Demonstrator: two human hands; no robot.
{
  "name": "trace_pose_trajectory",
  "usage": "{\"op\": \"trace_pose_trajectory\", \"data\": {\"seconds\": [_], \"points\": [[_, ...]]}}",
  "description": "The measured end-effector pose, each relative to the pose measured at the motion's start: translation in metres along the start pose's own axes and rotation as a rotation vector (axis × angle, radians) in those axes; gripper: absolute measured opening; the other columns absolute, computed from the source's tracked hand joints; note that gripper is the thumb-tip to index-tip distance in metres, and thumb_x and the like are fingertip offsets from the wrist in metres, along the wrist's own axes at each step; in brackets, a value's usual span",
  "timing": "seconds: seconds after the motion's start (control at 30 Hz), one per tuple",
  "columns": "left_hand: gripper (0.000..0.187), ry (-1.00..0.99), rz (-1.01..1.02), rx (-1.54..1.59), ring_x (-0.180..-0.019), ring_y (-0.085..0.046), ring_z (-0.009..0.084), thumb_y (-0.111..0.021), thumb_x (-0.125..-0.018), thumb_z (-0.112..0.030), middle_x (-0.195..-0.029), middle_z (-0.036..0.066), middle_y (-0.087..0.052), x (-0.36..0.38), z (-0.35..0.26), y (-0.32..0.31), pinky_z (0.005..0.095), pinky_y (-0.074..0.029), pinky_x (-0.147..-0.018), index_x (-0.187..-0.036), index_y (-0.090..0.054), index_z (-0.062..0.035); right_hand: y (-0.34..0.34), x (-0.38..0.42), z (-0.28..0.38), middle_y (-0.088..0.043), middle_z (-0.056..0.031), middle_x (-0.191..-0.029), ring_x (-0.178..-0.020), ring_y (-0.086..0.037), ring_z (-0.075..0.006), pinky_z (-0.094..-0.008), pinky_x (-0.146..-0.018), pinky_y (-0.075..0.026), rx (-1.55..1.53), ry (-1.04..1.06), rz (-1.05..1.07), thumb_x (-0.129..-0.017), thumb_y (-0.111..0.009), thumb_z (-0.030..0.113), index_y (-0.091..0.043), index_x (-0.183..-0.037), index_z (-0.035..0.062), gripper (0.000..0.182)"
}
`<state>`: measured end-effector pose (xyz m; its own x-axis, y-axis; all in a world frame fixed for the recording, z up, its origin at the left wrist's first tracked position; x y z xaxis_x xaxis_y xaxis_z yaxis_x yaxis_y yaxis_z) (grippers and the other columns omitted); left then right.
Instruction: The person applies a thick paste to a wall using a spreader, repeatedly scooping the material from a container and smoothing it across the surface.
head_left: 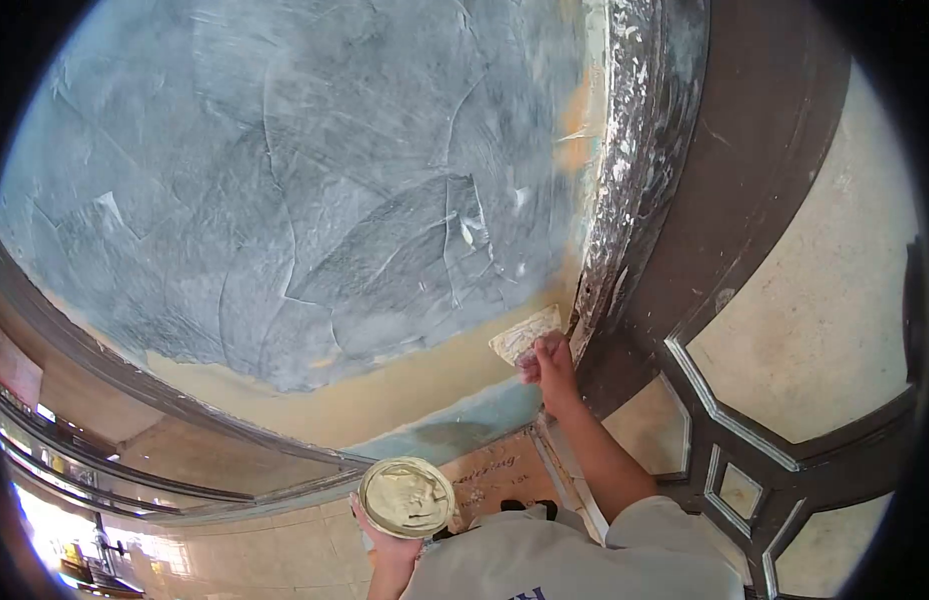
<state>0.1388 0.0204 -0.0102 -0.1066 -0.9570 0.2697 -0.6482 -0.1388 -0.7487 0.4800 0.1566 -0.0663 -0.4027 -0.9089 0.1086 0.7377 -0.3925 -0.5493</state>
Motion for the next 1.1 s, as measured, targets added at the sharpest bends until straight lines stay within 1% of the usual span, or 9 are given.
{"op": "trace_pose_trajectory", "data": {"seconds": [0.4, 0.5, 0.57, 0.67, 0.7, 0.77, 0.83, 0.97, 1.1], "points": [[0.074, 0.091, -0.035, 0.105, -0.133, -0.047, 0.0352, -0.026, -0.099, -0.067, -0.145, 0.012, -0.050, 0.002, 0.005, 0.000, 0.0541, -0.039, -0.112, -0.144, -0.047, -0.0121, 0.108, 0.018, -0.148, -0.058, -0.0061, -0.080, -0.050, -0.052, -0.0137, -0.0261, -0.037, -0.038, -0.095, -0.420, 0.057, -0.102, -0.058, 0.024, -0.045, -0.104, 0.0157, 0.016], [0.074, -0.123, 0.061, -0.336, -0.134, -0.046, 0.0357, -0.024, -0.099, -0.066, -0.147, 0.012, -0.049, 0.003, 0.005, 0.007, 0.0549, -0.038, -0.112, -0.145, -0.046, -0.0124, 0.051, 0.022, -0.100, -0.061, -0.0067, -0.082, -0.054, -0.057, -0.0166, -0.0297, -0.039, -0.041, 0.172, -0.226, -0.090, -0.102, -0.059, 0.025, -0.047, -0.102, 0.0116, 0.018], [0.074, 0.091, -0.121, 0.110, -0.134, -0.046, 0.0357, -0.021, -0.100, -0.065, -0.147, 0.012, -0.048, 0.007, -0.001, -0.013, 0.0550, -0.038, -0.112, -0.145, -0.046, -0.0121, 0.025, 0.012, -0.080, -0.060, -0.0086, -0.077, -0.056, -0.058, -0.0157, -0.0314, -0.040, -0.042, 0.322, 0.097, -0.007, -0.100, -0.061, 0.021, -0.046, -0.102, 0.0091, 0.020], [0.074, 0.116, -0.154, 0.218, -0.134, -0.047, 0.0359, -0.020, -0.100, -0.065, -0.147, 0.012, -0.048, 0.008, -0.003, -0.023, 0.0547, -0.038, -0.112, -0.145, -0.046, -0.0125, 0.029, -0.006, -0.071, -0.065, -0.0085, -0.089, -0.064, -0.065, -0.0147, -0.0304, -0.044, -0.047, 0.530, 0.073, 0.013, -0.101, -0.059, 0.028, -0.052, -0.101, 0.0068, 0.022], [0.074, 0.114, -0.152, 0.217, -0.134, -0.047, 0.0359, -0.020, -0.100, -0.065, -0.147, 0.012, -0.048, 0.009, -0.003, -0.024, 0.0547, -0.038, -0.112, -0.145, -0.046, -0.0125, 0.052, -0.010, -0.101, -0.064, -0.0100, -0.082, -0.054, -0.059, -0.0139, -0.0308, -0.041, -0.044, 0.819, 0.358, -0.089, -0.102, -0.059, 0.029, -0.052, -0.096, 0.0074, 0.023], [0.073, 0.098, -0.099, 0.142, -0.133, -0.047, 0.0356, -0.021, -0.100, -0.065, -0.147, 0.012, -0.048, 0.009, -0.003, -0.028, 0.0542, -0.039, -0.111, -0.145, -0.046, -0.0131, 0.122, -0.014, -0.185, -0.062, -0.0103, -0.073, -0.044, -0.052, -0.0151, -0.0321, -0.038, -0.038, 0.654, 0.018, -0.038, -0.103, -0.056, 0.028, -0.050, -0.095, 0.0097, 0.021], [0.074, 0.015, -0.053, -0.023, -0.133, -0.047, 0.0357, -0.022, -0.099, -0.066, -0.147, 0.012, -0.048, 0.003, 0.004, -0.001, 0.0540, -0.039, -0.111, -0.145, -0.047, -0.0131, 0.126, 0.029, -0.159, -0.068, -0.0114, -0.083, -0.062, -0.065, -0.0223, -0.0387, -0.055, -0.051, 0.541, -0.410, -0.019, -0.097, -0.062, 0.032, -0.057, -0.094, 0.0062, 0.026], [0.077, 0.062, -0.122, 0.084, -0.132, -0.048, 0.0357, -0.025, -0.097, -0.070, -0.145, 0.012, -0.050, -0.001, 0.003, -0.005, 0.0538, -0.039, -0.111, -0.144, -0.048, -0.0128, 0.161, 0.042, -0.197, -0.050, -0.0039, -0.061, -0.040, -0.048, -0.0139, -0.0289, -0.035, -0.036, 0.505, -0.263, 0.007, -0.103, -0.056, 0.024, -0.045, -0.099, 0.0139, 0.016], [0.078, 0.085, -0.027, 0.119, -0.132, -0.048, 0.0354, -0.028, -0.096, -0.071, -0.145, 0.011, -0.051, -0.006, 0.003, -0.008, 0.0535, -0.039, -0.111, -0.143, -0.049, -0.0128, 0.091, 0.042, -0.095, -0.049, -0.0029, -0.065, -0.044, -0.047, -0.0126, -0.0278, -0.037, -0.038, 0.180, -0.265, -0.128, -0.101, -0.061, 0.026, -0.042, -0.100, 0.0145, 0.023]]}}
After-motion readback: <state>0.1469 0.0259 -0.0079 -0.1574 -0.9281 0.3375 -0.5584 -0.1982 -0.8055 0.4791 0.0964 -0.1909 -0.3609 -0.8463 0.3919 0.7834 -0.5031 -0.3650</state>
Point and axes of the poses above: each hand's wrist, its own x-axis away from the middle knuckle, its own y-axis out of the back of the hand, z = x × y, the point moved 1 cm from there along -x, towards the middle knuckle
